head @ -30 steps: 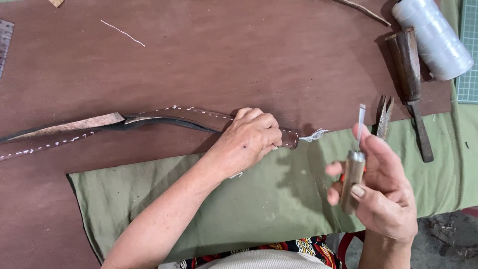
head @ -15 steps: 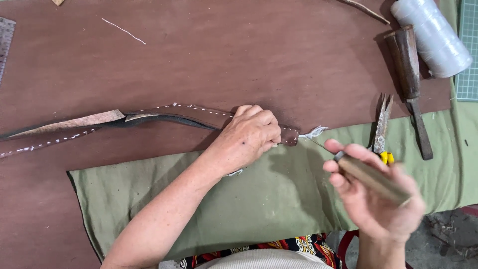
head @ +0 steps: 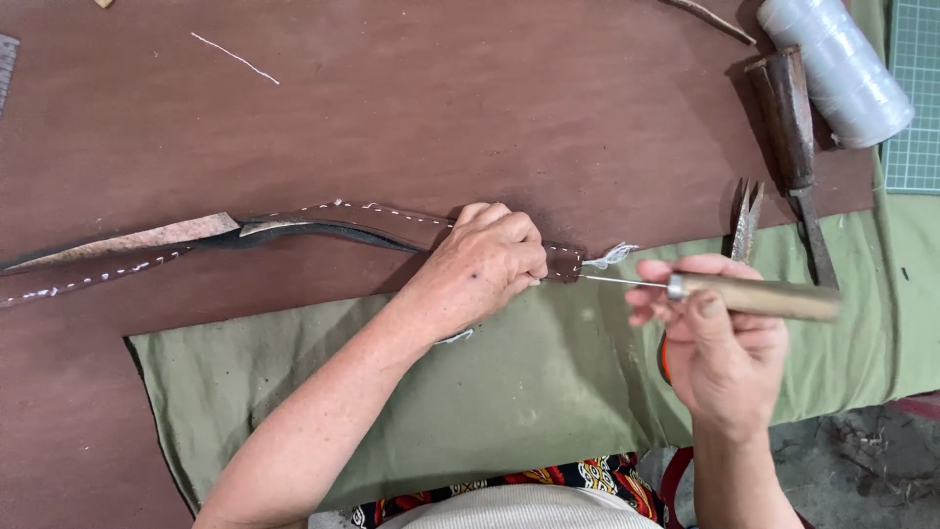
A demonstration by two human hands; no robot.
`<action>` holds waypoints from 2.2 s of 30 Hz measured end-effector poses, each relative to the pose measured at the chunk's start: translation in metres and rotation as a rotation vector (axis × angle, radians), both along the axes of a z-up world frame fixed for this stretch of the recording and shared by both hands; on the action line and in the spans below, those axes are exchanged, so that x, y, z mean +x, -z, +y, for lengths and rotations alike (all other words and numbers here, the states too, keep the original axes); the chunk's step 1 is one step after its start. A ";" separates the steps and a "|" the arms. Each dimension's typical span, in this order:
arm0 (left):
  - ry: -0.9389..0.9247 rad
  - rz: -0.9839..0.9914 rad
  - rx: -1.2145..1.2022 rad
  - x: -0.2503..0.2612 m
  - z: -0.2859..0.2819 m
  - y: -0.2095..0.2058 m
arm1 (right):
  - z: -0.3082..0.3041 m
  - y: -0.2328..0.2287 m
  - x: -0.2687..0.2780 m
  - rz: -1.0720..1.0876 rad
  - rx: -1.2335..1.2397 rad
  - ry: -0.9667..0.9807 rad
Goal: A person uses an awl to punch holes in a leather strap and then uses a mallet to flatten the leather on a workshop table.
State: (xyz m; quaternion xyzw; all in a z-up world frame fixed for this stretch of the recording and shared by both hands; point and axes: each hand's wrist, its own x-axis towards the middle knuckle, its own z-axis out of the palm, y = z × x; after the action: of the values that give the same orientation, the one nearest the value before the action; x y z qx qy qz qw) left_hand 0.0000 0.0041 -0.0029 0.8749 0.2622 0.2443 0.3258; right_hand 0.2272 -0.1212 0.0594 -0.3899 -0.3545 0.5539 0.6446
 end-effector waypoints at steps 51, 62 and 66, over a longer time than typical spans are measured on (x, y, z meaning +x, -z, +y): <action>0.030 0.067 0.009 -0.001 0.002 0.002 | 0.031 0.016 -0.027 -0.854 -0.058 0.085; 0.085 -0.422 -0.394 -0.007 0.003 -0.041 | 0.042 0.007 -0.023 -1.117 0.080 -0.034; 0.150 -0.541 -0.344 0.004 -0.008 -0.042 | 0.040 0.004 -0.029 -1.181 0.141 -0.036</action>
State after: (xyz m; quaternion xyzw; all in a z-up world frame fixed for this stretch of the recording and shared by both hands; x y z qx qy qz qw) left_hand 0.0039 -0.0036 0.0390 0.7272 0.1382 0.3954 0.5439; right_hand 0.1980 -0.0811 0.0556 -0.5824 -0.6955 0.2291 0.3530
